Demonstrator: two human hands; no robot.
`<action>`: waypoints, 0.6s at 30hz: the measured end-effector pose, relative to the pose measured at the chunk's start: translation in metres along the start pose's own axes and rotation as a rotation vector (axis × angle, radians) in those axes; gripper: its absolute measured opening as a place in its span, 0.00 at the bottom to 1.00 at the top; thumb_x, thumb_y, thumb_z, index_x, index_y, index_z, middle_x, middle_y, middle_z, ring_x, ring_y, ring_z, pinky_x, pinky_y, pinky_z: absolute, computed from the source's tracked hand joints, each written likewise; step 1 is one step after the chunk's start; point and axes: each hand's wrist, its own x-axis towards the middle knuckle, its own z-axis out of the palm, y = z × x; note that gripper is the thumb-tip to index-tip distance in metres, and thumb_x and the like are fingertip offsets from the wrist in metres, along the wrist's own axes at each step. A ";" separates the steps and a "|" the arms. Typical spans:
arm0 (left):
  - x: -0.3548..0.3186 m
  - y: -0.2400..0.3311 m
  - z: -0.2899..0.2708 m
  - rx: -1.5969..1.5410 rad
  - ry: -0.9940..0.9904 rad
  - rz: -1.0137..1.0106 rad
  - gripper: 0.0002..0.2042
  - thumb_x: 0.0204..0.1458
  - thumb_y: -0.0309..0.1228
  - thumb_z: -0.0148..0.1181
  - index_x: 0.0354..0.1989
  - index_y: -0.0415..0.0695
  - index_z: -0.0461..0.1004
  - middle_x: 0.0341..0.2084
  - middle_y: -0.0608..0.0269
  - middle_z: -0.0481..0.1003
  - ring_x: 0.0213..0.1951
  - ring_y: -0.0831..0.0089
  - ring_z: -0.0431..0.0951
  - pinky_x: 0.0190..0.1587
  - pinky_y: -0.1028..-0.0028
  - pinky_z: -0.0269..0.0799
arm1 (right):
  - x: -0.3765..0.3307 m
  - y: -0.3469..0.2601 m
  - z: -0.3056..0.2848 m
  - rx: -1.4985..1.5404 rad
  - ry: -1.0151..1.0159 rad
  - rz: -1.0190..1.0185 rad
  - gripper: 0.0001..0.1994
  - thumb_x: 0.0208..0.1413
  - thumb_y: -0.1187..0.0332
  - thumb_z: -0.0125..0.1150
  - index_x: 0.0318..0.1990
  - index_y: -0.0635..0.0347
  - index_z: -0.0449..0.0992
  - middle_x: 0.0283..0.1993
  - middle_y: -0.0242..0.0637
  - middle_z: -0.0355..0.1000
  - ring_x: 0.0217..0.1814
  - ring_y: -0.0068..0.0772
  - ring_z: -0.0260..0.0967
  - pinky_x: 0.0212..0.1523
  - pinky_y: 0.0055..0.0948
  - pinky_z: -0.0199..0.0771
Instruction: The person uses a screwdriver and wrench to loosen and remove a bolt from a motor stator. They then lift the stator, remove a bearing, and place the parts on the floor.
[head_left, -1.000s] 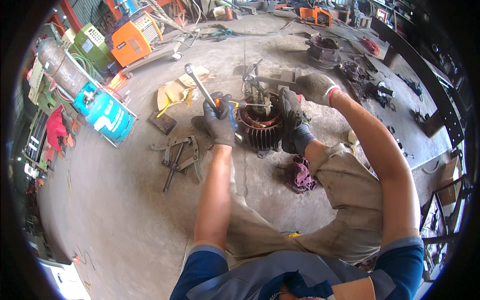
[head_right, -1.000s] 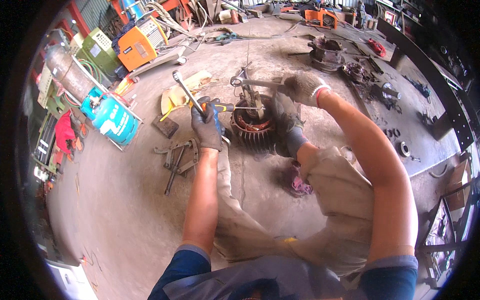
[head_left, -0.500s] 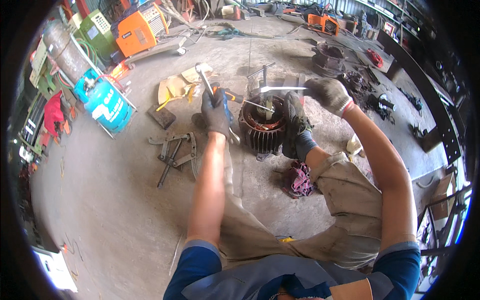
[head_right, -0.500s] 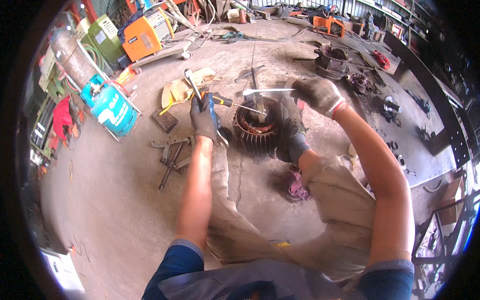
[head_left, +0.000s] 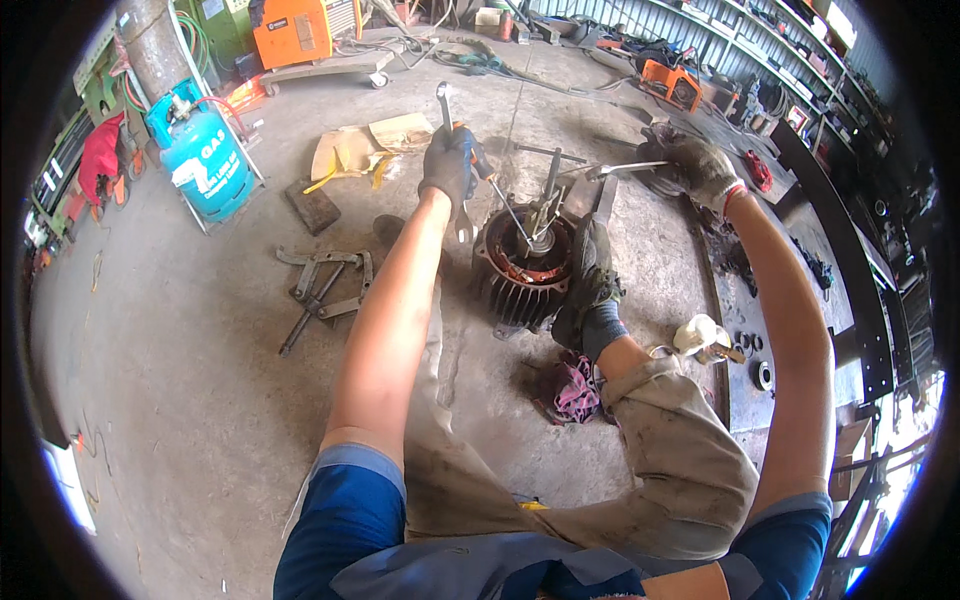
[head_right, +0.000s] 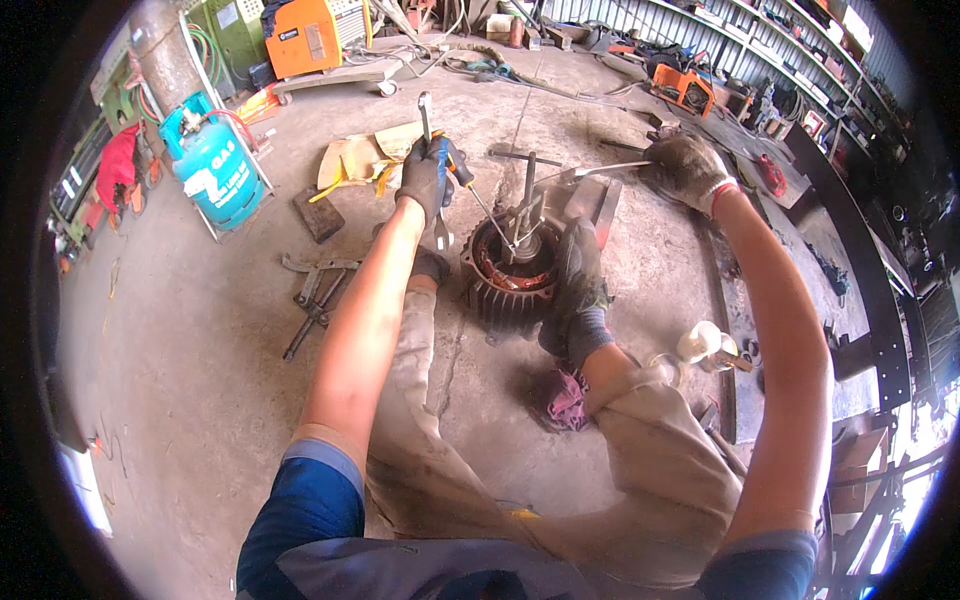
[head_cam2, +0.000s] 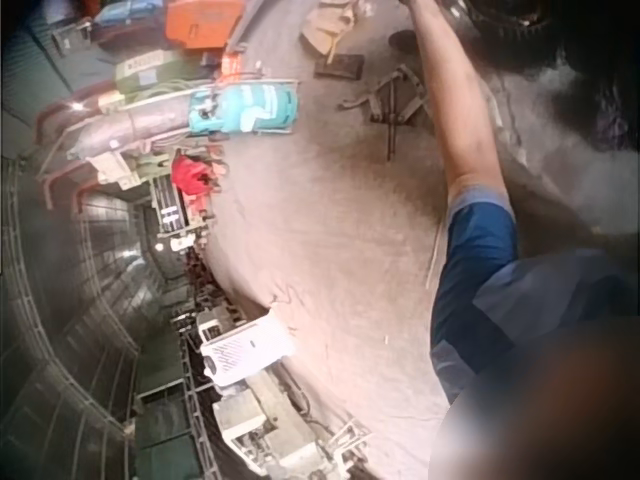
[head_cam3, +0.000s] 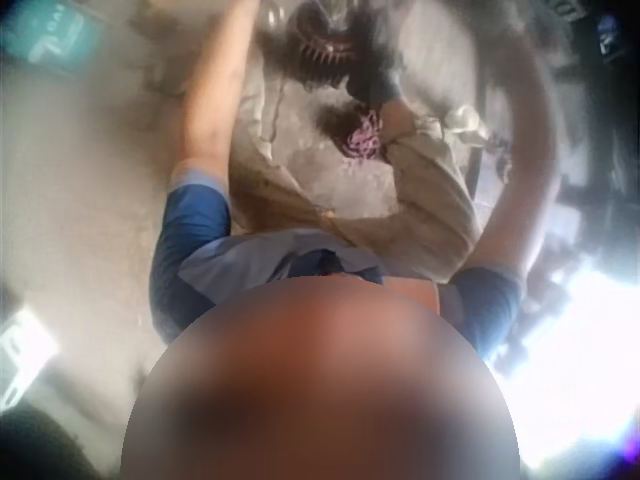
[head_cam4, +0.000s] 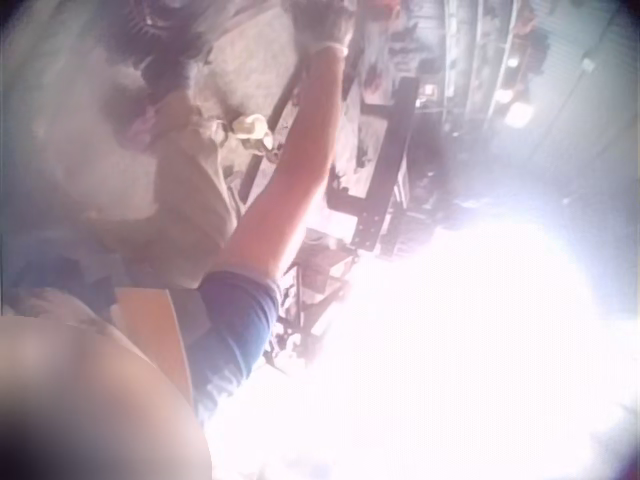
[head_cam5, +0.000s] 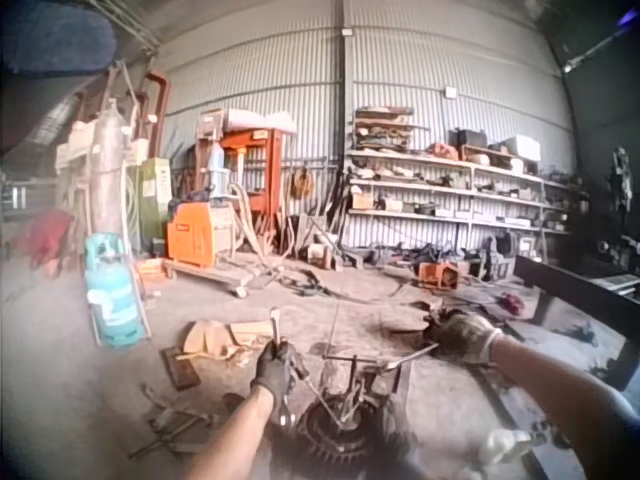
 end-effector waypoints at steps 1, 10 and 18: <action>0.006 -0.001 0.001 0.021 -0.031 0.001 0.10 0.66 0.41 0.49 0.41 0.48 0.67 0.21 0.67 0.70 0.10 0.77 0.62 0.11 0.74 0.54 | 0.008 0.002 -0.001 -0.020 0.033 -0.061 0.18 0.58 0.50 0.59 0.35 0.56 0.80 0.38 0.48 0.77 0.45 0.58 0.73 0.46 0.51 0.72; 0.041 -0.017 0.012 0.049 -0.093 -0.048 0.15 0.66 0.45 0.51 0.53 0.51 0.67 0.30 0.59 0.81 0.09 0.79 0.61 0.10 0.75 0.55 | 0.047 0.009 0.000 -0.112 -0.026 -0.133 0.12 0.55 0.58 0.60 0.32 0.58 0.76 0.34 0.48 0.73 0.42 0.58 0.71 0.41 0.49 0.70; 0.036 -0.017 -0.001 0.059 -0.083 0.070 0.09 0.65 0.38 0.54 0.50 0.52 0.68 0.24 0.60 0.78 0.09 0.79 0.61 0.10 0.75 0.53 | 0.027 -0.015 0.020 -0.084 -0.056 -0.004 0.23 0.64 0.44 0.50 0.41 0.57 0.78 0.40 0.49 0.77 0.46 0.57 0.74 0.46 0.50 0.72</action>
